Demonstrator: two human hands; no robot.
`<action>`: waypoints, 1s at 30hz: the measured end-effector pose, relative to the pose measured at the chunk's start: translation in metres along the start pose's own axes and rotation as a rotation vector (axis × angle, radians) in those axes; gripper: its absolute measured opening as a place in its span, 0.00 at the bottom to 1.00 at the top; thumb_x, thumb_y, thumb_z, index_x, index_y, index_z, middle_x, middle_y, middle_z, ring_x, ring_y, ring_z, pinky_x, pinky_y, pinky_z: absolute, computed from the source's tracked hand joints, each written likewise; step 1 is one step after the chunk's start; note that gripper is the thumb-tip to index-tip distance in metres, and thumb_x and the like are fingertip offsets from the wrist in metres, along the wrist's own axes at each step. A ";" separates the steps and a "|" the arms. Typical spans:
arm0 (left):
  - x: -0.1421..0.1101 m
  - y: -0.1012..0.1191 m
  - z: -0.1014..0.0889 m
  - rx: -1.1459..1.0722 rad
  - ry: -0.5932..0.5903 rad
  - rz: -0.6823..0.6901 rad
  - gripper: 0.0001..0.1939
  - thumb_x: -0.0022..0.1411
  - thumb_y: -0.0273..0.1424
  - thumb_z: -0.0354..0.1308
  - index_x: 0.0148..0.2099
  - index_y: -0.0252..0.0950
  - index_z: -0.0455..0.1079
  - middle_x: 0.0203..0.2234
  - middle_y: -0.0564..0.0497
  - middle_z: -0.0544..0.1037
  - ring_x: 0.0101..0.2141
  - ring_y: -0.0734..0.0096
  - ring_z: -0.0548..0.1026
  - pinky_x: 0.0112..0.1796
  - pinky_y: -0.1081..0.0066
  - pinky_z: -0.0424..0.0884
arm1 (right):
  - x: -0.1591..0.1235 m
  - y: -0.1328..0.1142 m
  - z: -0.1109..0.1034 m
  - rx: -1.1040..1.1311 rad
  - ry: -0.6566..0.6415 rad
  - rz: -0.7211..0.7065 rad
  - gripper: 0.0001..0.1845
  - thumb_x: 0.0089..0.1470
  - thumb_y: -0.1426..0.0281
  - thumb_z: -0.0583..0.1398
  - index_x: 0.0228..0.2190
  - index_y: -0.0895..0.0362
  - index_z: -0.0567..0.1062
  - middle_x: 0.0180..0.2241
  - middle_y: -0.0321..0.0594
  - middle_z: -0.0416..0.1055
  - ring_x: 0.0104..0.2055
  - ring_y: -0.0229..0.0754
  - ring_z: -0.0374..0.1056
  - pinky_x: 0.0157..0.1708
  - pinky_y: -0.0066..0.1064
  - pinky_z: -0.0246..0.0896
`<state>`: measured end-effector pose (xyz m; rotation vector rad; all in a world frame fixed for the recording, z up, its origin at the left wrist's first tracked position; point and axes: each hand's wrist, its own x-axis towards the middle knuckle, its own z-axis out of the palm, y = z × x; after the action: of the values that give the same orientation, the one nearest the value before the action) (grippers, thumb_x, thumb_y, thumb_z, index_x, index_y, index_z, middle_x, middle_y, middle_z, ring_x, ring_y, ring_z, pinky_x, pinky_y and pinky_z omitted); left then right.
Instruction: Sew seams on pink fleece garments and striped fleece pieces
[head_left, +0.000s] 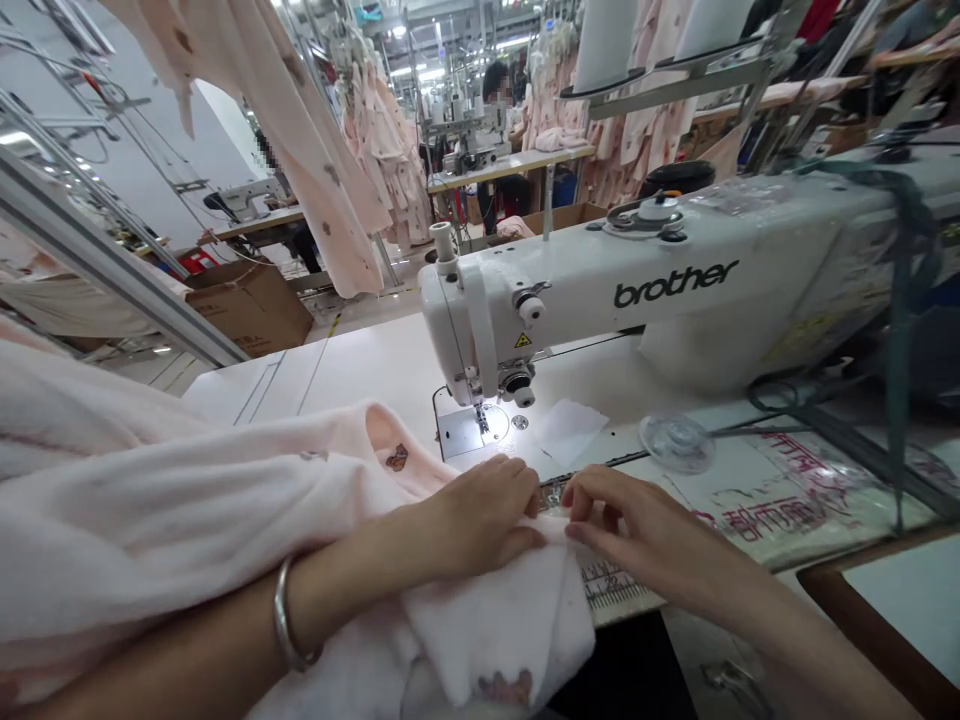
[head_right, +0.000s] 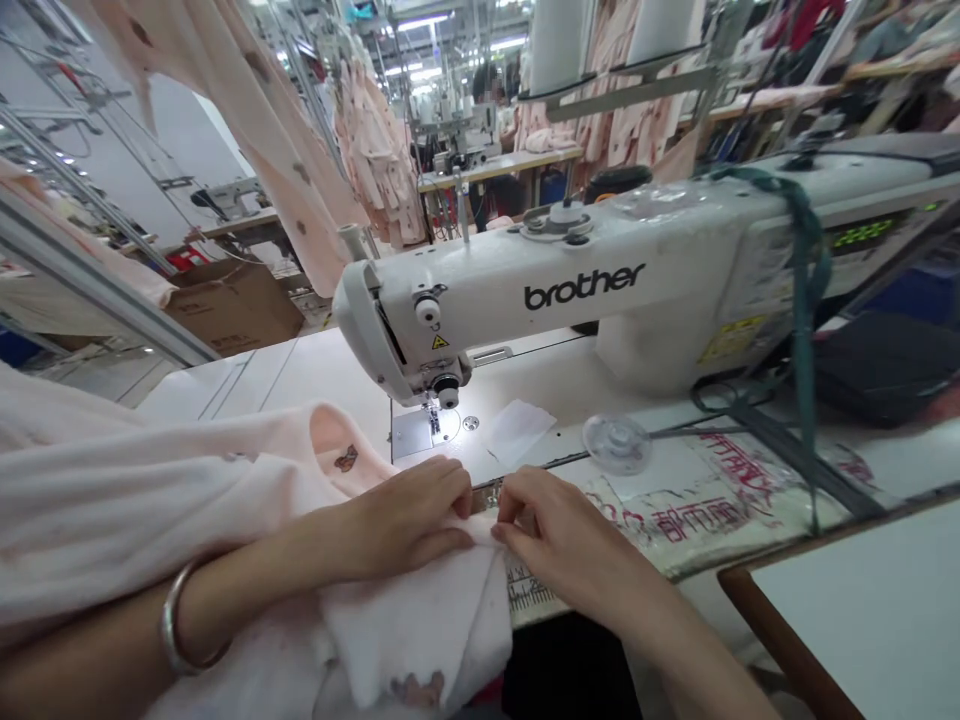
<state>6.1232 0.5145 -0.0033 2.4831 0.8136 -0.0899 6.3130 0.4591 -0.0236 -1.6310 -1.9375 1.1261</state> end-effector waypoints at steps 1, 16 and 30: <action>-0.002 -0.003 -0.002 -0.075 -0.007 -0.019 0.06 0.59 0.30 0.55 0.38 0.36 0.62 0.34 0.51 0.71 0.36 0.67 0.68 0.36 0.70 0.64 | 0.000 -0.001 -0.004 0.047 -0.035 0.027 0.03 0.53 0.71 0.54 0.27 0.55 0.67 0.30 0.33 0.65 0.30 0.36 0.62 0.27 0.28 0.53; -0.011 -0.004 -0.008 -0.284 0.066 -0.032 0.09 0.64 0.34 0.50 0.44 0.38 0.66 0.39 0.50 0.72 0.41 0.68 0.70 0.42 0.70 0.64 | 0.014 0.004 -0.011 0.456 -0.220 -0.010 0.08 0.51 0.66 0.58 0.26 0.56 0.64 0.24 0.34 0.69 0.27 0.36 0.66 0.26 0.27 0.61; -0.005 0.004 -0.008 -0.474 0.096 -0.197 0.09 0.60 0.33 0.52 0.33 0.35 0.70 0.27 0.55 0.74 0.30 0.74 0.68 0.31 0.75 0.60 | 0.017 -0.001 -0.010 0.593 -0.141 -0.001 0.07 0.48 0.72 0.58 0.23 0.57 0.63 0.21 0.34 0.69 0.25 0.36 0.67 0.23 0.27 0.63</action>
<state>6.1208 0.5134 0.0069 1.9719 0.9884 0.1403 6.3149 0.4785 -0.0199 -1.2496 -1.4676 1.6528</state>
